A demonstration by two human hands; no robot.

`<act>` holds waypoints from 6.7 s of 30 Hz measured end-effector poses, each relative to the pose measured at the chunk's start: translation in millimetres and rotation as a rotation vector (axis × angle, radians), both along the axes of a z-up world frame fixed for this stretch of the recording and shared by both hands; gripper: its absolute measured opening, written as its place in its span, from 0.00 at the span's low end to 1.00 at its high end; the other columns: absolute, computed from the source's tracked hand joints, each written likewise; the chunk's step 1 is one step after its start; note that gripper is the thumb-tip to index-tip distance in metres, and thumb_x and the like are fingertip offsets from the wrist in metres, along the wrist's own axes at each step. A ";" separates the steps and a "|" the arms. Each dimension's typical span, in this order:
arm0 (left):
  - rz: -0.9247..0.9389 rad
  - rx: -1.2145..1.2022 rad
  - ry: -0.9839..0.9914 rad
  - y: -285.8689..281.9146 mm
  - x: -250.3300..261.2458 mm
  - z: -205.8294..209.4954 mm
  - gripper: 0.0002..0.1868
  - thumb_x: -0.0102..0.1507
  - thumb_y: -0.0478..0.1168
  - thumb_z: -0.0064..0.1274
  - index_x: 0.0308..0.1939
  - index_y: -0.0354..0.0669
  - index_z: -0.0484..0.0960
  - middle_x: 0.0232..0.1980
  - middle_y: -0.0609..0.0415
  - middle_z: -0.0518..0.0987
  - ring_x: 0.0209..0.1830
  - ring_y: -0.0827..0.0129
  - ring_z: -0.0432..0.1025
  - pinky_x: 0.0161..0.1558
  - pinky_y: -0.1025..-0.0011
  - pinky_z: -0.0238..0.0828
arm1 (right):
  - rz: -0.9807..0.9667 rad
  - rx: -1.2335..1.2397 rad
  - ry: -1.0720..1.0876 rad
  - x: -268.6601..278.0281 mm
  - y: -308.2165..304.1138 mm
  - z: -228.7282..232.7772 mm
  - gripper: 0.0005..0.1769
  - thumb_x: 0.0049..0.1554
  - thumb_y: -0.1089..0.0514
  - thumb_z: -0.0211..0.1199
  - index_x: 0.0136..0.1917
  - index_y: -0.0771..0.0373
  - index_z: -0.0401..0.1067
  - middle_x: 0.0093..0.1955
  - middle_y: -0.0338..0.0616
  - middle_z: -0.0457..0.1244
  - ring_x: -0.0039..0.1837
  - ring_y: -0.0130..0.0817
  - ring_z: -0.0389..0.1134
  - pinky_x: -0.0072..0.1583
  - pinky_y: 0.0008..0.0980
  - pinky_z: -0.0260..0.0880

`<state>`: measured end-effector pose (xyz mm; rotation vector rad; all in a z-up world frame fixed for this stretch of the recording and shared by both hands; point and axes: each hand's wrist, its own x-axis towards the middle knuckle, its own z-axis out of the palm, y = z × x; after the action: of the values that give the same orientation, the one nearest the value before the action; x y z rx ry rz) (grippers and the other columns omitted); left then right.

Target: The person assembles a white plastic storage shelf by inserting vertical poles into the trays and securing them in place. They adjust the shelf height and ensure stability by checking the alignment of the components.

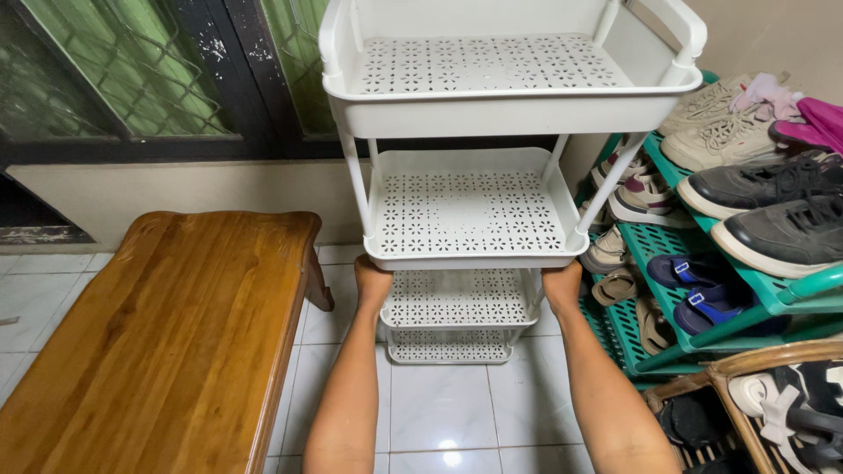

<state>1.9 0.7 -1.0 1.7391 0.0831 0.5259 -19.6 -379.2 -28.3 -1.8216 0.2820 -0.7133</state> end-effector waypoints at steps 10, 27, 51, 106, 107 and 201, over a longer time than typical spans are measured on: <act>0.021 0.034 0.003 -1.2 2.4 -6.1 0.14 0.57 0.39 0.59 0.34 0.26 0.83 0.33 0.37 0.85 0.34 0.63 0.79 0.38 0.62 0.72 | 0.311 0.487 -0.046 -11.4 -11.6 6.0 0.24 0.64 0.45 0.49 0.63 0.64 0.67 0.58 0.47 0.65 0.57 0.32 0.65 0.59 0.38 0.64; 0.028 0.040 -0.046 0.1 6.6 -7.4 0.12 0.57 0.39 0.58 0.34 0.28 0.82 0.34 0.38 0.84 0.34 0.64 0.80 0.38 0.62 0.72 | 0.475 0.667 0.077 -7.6 -30.2 64.9 0.33 0.55 0.40 0.55 0.65 0.64 0.66 0.57 0.46 0.66 0.59 0.41 0.65 0.61 0.44 0.60; 0.061 -0.185 0.231 19.6 -57.7 -86.5 0.33 0.62 0.49 0.57 0.67 0.38 0.68 0.63 0.43 0.76 0.61 0.60 0.72 0.60 0.64 0.69 | 0.444 0.684 0.020 -14.1 -14.1 68.8 0.35 0.54 0.37 0.56 0.66 0.61 0.63 0.63 0.43 0.63 0.64 0.38 0.61 0.65 0.39 0.57; 0.100 0.699 -0.826 -35.4 -144.9 68.9 0.17 0.59 0.38 0.62 0.48 0.38 0.76 0.48 0.48 0.76 0.50 0.53 0.69 0.53 0.57 0.67 | 0.450 0.690 0.007 -12.7 -13.7 61.7 0.35 0.57 0.33 0.55 0.65 0.61 0.65 0.57 0.45 0.63 0.58 0.38 0.62 0.58 0.39 0.58; 0.087 0.761 -0.851 -40.0 -139.7 90.3 0.18 0.58 0.41 0.63 0.48 0.39 0.77 0.48 0.49 0.76 0.50 0.54 0.68 0.53 0.57 0.64 | 0.458 0.686 0.011 -12.5 -12.8 63.2 0.35 0.58 0.32 0.55 0.64 0.61 0.66 0.56 0.46 0.63 0.57 0.39 0.61 0.56 0.40 0.57; -0.053 0.086 -0.109 -131.4 -154.3 97.4 0.50 0.65 0.52 0.57 0.77 0.28 0.45 0.79 0.29 0.46 0.80 0.37 0.44 0.75 0.51 0.43 | -0.080 0.023 -0.229 -127.7 31.6 96.3 0.15 0.65 0.56 0.58 0.61 0.67 0.70 0.52 0.50 0.70 0.51 0.33 0.72 0.55 0.32 0.72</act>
<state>-152.4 -130.7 96.4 1.7881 -0.0639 0.5918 -147.3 -347.6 68.1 -1.6954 0.2115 -0.9622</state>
